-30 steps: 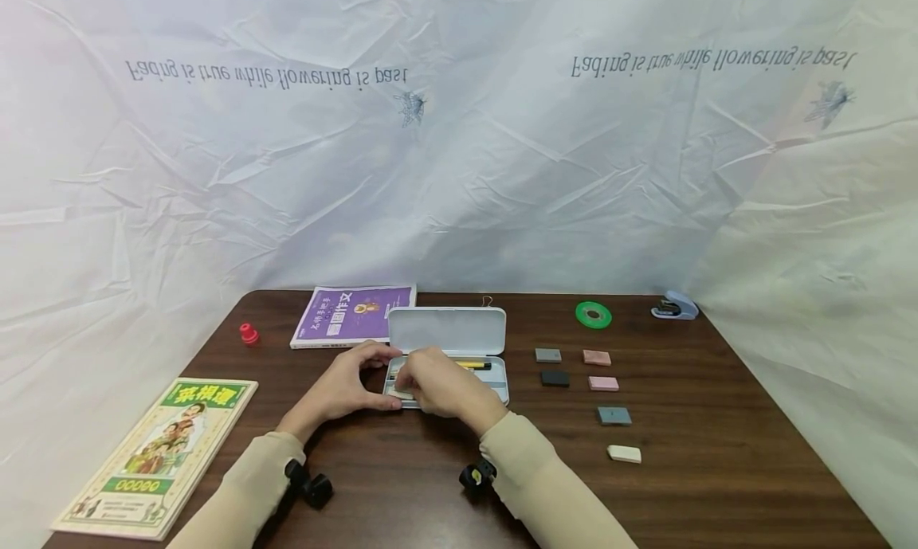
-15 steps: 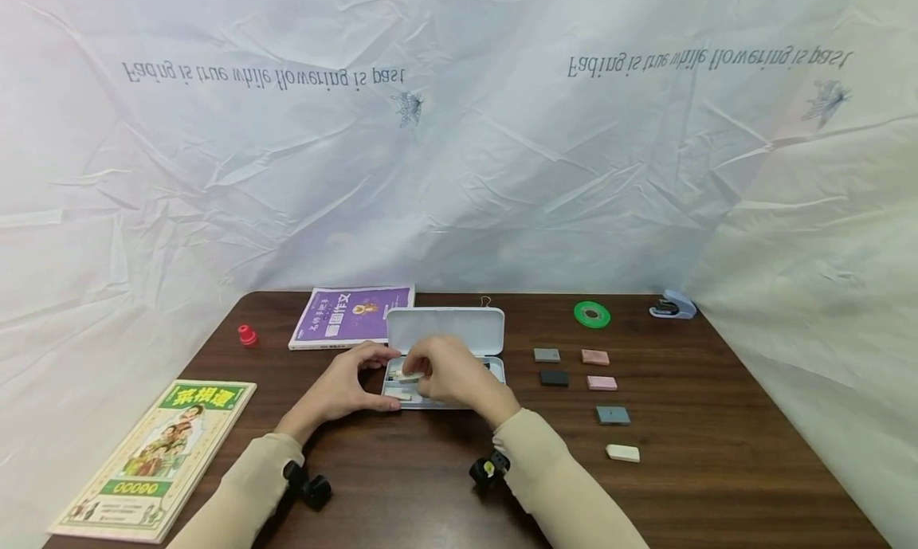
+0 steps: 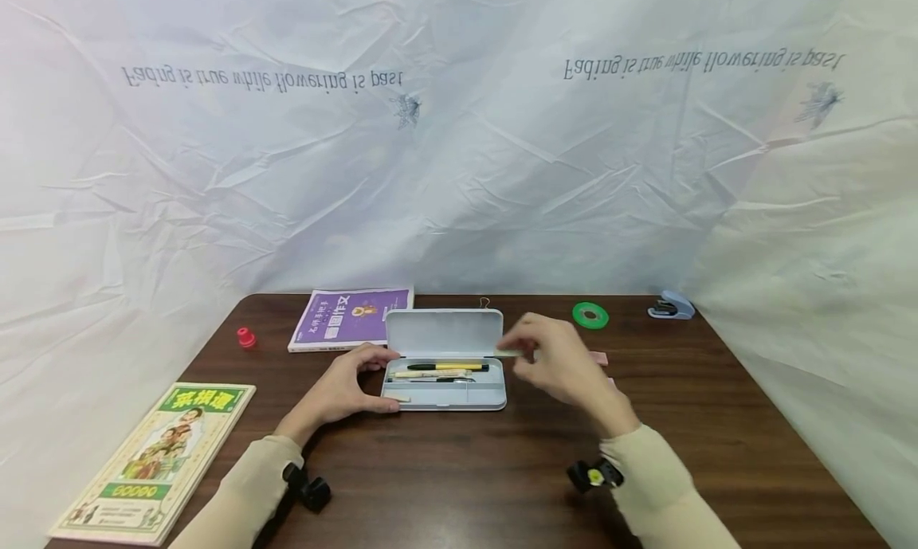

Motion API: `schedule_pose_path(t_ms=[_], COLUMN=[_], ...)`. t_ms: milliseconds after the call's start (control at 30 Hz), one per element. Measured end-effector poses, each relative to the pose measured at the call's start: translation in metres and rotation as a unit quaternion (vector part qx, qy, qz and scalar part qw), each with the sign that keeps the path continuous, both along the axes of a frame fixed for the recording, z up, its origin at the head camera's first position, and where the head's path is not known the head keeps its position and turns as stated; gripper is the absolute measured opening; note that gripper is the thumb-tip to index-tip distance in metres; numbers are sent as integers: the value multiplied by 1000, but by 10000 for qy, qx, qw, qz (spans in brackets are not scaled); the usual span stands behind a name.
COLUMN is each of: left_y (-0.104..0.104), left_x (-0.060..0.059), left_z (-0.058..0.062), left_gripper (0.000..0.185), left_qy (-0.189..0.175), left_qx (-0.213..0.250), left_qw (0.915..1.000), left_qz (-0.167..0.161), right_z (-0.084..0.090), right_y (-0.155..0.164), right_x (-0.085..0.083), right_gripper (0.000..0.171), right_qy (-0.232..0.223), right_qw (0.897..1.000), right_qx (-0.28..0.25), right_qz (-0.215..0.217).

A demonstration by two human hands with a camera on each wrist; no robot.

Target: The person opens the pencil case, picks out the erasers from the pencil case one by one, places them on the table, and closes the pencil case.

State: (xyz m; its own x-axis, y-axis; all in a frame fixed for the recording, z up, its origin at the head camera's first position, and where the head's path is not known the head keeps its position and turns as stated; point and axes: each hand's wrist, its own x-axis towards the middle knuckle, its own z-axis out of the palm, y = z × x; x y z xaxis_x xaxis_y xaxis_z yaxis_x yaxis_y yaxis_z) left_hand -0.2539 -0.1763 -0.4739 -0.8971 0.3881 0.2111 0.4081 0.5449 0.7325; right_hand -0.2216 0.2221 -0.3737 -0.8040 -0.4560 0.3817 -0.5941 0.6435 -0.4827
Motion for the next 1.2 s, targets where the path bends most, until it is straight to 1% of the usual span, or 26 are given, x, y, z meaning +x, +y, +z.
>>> schedule_pose_path(t_ms=[100,233,367,467,567,633,733,833,967,1067,1200], left_y=[-1,-3,-4,-4,-3,-3,-2,-1,0,0,1], left_x=[0,2,3,3,2,2,0,-1,-2,-2,-2], left_z=[0,1,0,-1,-2,-2,-2,-2,-2,-2,-3], left_gripper=[82,82,82,82,82,82,82,81,82,82,81], left_qy=[-16,-48,-78,-96,-109,-116,-94,-55,-27,-18,-25], left_qx=[-9,0,27,27,13,24,34,48,40,40,64], left_qw=[10000,10000,9999,9999,9999,9999,9999,10000,10000,10000,10000], left_qz=[19,27,61,63,29,25,44,20,-14,-4,0], right_z=[-8,-24,-41,-49,-52,-50,-46,-41,-37,-33,-27], right_y=[29,52,63,67,68,68,68,67,60,51,33], right_x=[10,22,26,26,26,27,27,27,22,18,12], right_gripper=[41,43,47,46,42,40,36,32,27,31,40], right_qy=[-79,-307,-252,-399,-885,-1118,-1246,-1181,-756,-443,-335], right_qw=[9997,9988,9984,9970,9931,9900,9873,9880,9943,9984,9990], right_qx=[135,270,494,656,698,740,797,778,584,258,-267], right_qz=[-190,-271,-114,107,317,437,580,625,475,257,154])
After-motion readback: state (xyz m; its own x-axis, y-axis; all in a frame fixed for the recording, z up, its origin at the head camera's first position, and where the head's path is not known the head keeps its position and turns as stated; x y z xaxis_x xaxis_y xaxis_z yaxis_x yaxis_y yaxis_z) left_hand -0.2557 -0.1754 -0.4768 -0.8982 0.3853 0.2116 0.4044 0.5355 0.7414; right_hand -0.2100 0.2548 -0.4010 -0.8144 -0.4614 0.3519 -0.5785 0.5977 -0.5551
